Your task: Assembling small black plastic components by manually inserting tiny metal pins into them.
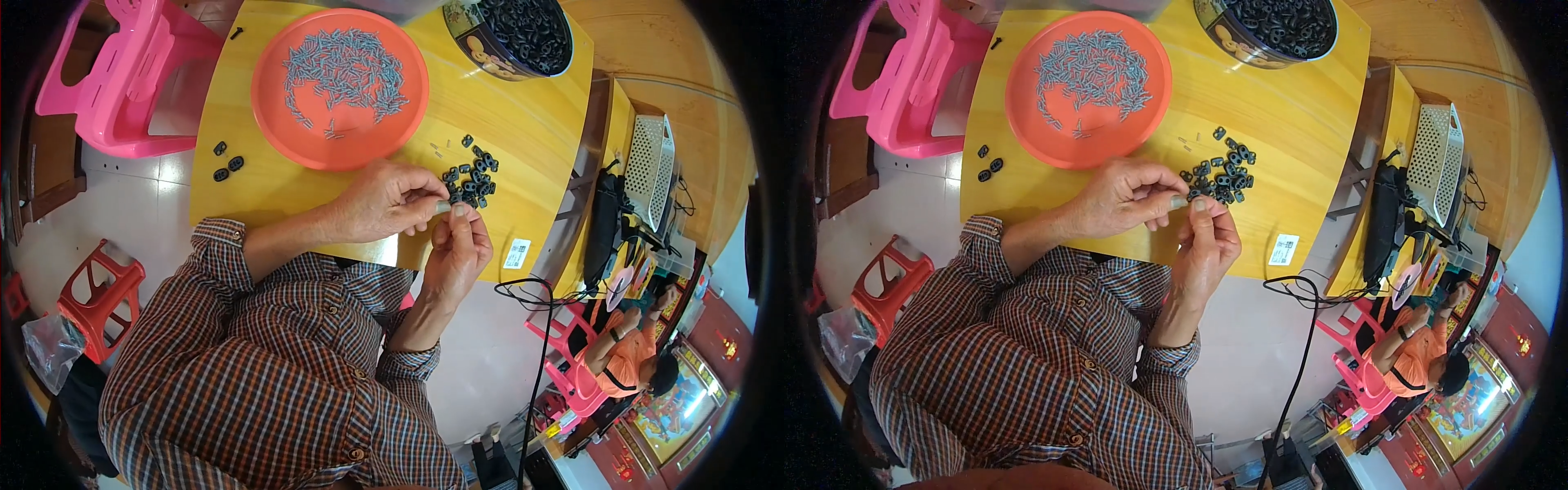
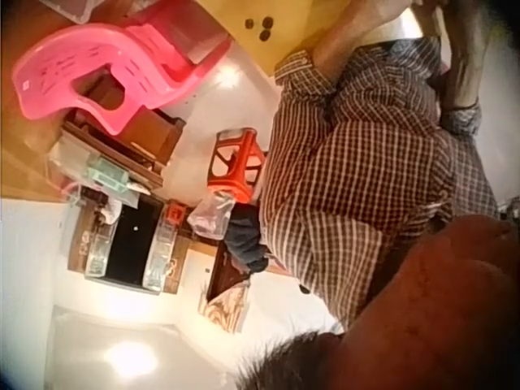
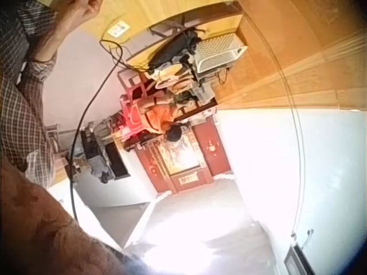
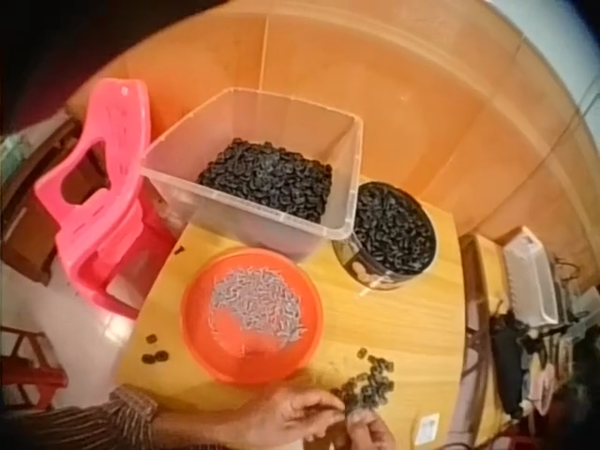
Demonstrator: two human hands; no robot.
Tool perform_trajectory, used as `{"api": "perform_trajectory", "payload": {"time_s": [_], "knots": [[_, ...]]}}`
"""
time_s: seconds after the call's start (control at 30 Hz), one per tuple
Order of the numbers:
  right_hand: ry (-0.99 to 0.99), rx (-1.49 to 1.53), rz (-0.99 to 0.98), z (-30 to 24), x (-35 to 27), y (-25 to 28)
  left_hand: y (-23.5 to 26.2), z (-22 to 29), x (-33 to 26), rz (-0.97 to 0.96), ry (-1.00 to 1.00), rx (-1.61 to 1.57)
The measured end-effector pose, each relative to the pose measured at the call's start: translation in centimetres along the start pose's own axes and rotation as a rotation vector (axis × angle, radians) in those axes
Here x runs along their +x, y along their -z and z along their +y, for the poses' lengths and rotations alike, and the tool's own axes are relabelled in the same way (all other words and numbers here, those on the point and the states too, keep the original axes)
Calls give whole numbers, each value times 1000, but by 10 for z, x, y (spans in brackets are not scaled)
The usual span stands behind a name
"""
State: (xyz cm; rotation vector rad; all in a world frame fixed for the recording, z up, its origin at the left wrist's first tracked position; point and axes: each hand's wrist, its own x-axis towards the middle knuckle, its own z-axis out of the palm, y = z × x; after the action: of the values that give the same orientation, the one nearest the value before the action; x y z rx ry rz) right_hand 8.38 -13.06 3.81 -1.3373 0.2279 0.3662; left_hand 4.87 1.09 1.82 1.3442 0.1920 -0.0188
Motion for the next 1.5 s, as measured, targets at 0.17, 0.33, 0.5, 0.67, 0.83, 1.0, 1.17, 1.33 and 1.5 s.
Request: {"api": "perform_trajectory", "payload": {"time_s": [0.17,0.33,0.5,0.67,0.83,1.0,1.17,1.33,1.5], "knots": [[34,9,-28,6,-5,1,3,-5,0,-73,73,-179],[109,-113,-77,4,-8,3,3,-4,0,-94,105,-145],[135,-290,-83,3,-7,8,4,-3,2,-105,95,-23],[153,-416,-154,-3,-4,15,4,-3,1,-116,57,71],[-1,-385,-146,-10,-1,14,0,-2,2,-43,63,91],[-1,-336,-94,-7,4,20,13,19,23,116,-596,783],[-17,-287,-78,-8,5,22,28,38,55,-86,-678,1404],[-23,-261,-65,-6,6,26,26,29,79,-207,-714,1462],[-22,-239,-43,-9,6,30,20,25,88,-266,-746,1513]]}}
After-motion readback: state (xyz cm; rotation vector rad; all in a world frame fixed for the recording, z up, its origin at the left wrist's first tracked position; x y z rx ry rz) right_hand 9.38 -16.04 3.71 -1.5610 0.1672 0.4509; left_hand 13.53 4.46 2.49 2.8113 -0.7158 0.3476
